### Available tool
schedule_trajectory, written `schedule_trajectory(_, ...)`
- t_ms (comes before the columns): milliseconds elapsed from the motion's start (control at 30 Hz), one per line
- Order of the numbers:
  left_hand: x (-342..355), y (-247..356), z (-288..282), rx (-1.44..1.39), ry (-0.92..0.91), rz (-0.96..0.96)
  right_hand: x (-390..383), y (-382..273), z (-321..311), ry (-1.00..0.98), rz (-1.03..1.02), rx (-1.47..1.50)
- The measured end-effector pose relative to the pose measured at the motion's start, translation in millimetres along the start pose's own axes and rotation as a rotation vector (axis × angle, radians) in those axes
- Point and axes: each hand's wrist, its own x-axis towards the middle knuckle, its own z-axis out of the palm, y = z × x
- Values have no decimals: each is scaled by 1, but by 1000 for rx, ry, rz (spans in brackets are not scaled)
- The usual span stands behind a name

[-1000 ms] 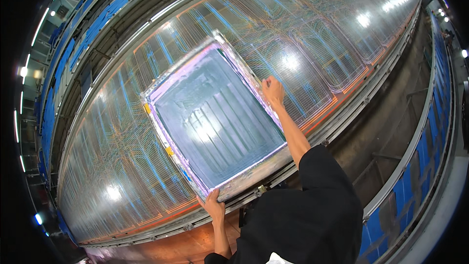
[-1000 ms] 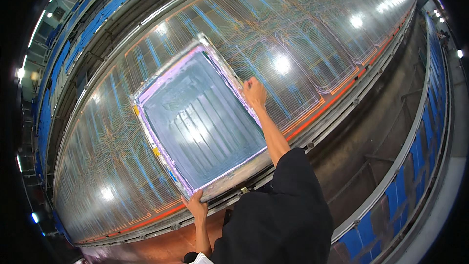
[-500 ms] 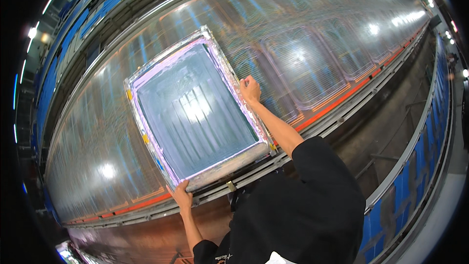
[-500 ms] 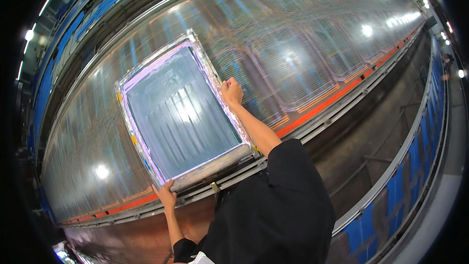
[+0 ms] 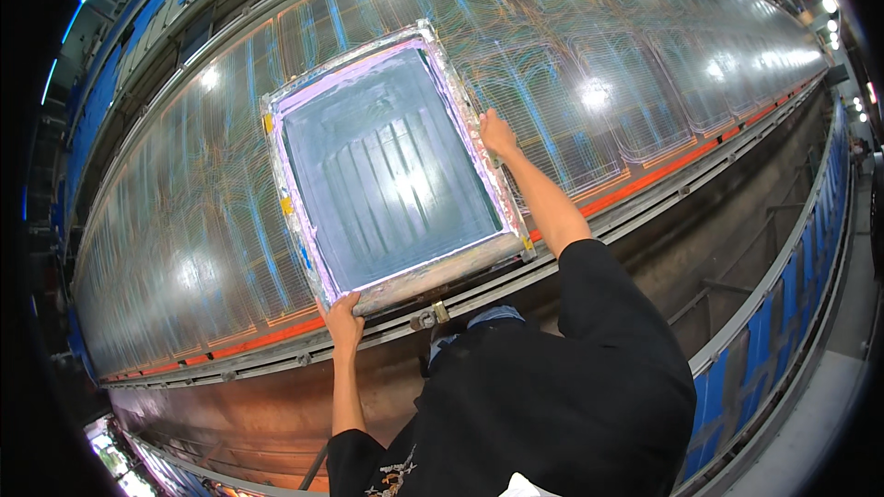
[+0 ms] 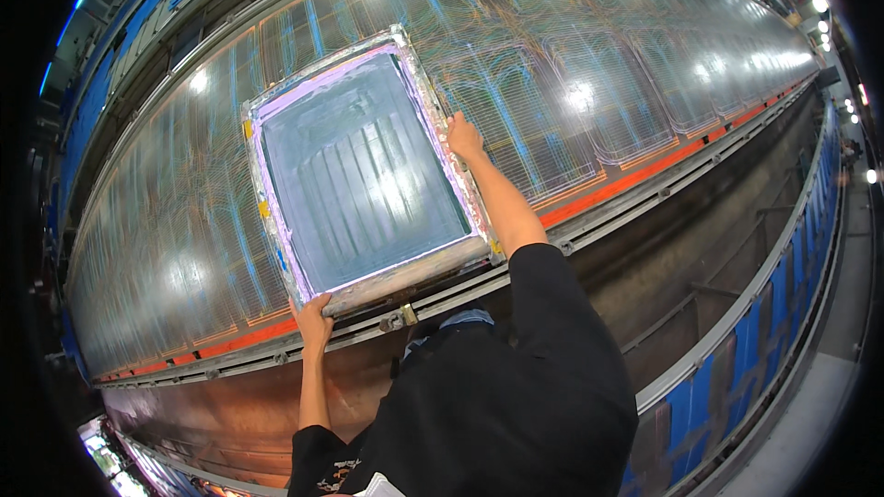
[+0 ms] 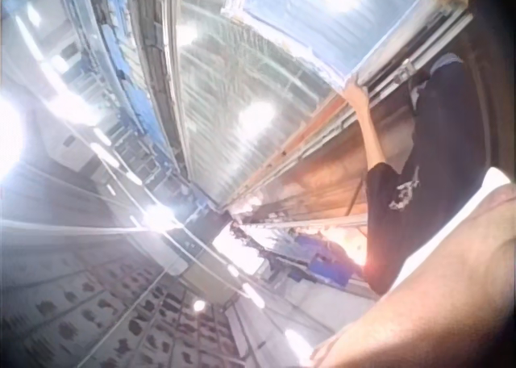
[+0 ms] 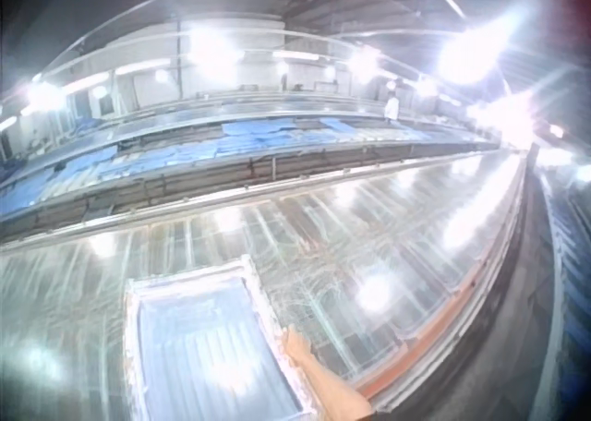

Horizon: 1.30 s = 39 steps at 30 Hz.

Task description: The person uses a squeegee to spread purple ink across a screen printing frame placed on a flatbed. They repeatedly pull the squeegee across the screen, then lift and reposition the frame to continue coating the surface.

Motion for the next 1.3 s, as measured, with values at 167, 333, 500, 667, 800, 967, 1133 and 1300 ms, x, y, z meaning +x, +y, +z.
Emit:
schedule_trajectory(167,26,0,-15,-12,-139,-13,10,10,4,82,14,164)
schedule_trajectory(333,10,-6,-10,-16,-86,-6,-8,-2,6,224,53,211)
schedule_trajectory(500,5,1,-11,7,-74,-22,-11,-6,-2,289,28,280)
schedule_trajectory(667,-1,-2,-7,-7,-67,-32,-15,-4,6,182,44,278)
schedule_trajectory(800,9,-9,-8,-3,-75,-12,-8,3,8,99,15,108)
schedule_trajectory(967,36,-15,-8,53,-174,21,-29,8,-25,262,-249,-247)
schedule_trajectory(1133,36,-47,1,125,-166,49,-172,-41,-76,-341,-624,-153)
schedule_trajectory(1300,28,-37,6,90,0,118,-269,21,-53,-304,-663,-362)
